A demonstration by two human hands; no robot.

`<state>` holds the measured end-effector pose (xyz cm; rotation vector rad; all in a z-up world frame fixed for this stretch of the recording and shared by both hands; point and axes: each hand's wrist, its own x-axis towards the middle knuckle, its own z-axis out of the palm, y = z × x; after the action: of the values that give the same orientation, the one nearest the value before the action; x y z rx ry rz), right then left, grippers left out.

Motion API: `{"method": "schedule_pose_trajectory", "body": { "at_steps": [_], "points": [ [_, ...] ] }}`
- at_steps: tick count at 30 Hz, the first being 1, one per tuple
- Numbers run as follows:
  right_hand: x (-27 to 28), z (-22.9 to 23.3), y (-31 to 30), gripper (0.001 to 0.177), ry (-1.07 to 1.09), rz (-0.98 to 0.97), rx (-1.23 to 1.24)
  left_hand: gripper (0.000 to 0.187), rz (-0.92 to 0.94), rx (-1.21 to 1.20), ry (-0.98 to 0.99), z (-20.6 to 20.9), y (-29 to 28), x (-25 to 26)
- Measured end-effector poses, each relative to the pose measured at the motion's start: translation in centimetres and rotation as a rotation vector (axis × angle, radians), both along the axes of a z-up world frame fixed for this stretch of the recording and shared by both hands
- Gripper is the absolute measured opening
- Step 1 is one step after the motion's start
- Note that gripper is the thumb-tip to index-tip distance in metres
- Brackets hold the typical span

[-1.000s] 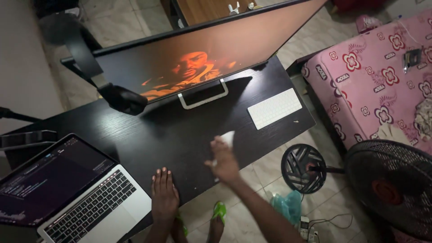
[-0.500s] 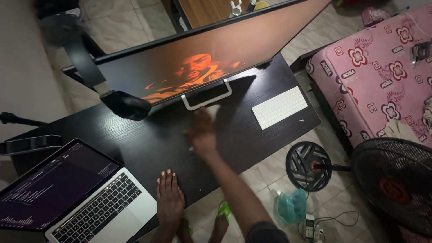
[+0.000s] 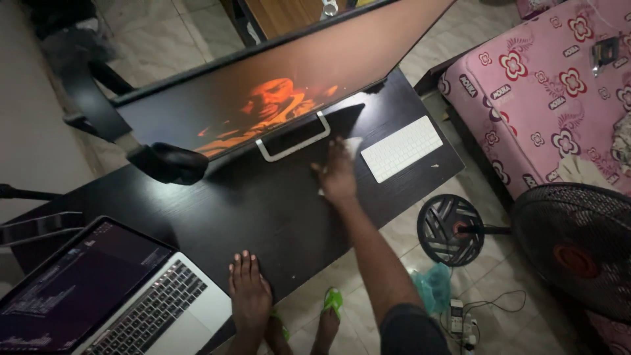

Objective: Cleaning a desk surface and laptop using a cloth.

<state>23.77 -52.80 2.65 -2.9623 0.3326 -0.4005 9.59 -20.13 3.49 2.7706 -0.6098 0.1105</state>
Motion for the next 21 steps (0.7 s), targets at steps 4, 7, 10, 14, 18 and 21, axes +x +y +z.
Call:
{"method": "schedule_pose_trajectory", "body": {
  "at_steps": [4,7,10,14,18,21],
  "points": [
    [-1.2,-0.3,1.3,0.083,-0.026,-0.120,0.123,0.053,-0.006,0.009,-0.012,-0.6,0.4,0.4],
    [-4.6,-1.5,6.2,0.085,-0.014,-0.063,0.003,0.054,-0.003,0.010,0.013,-1.0,0.6,0.1],
    [-9.4,0.5,10.8,0.090,0.123,0.097,0.076,0.055,-0.005,0.026,0.033,-1.7,0.7,0.4],
    [-16.0,1.2,9.3,0.090,0.250,0.085,0.299,0.053,-0.004,0.044,0.030,-0.5,0.4,0.1],
    [-17.7,-0.8,-1.5,0.087,0.321,-0.154,0.231,0.050,-0.005,0.083,0.039,-0.4,-0.1,0.3],
    [-18.1,-1.9,-8.9,0.079,0.237,-0.280,0.161,0.049,0.017,0.110,0.058,-1.0,0.1,0.0]
  ]
}}
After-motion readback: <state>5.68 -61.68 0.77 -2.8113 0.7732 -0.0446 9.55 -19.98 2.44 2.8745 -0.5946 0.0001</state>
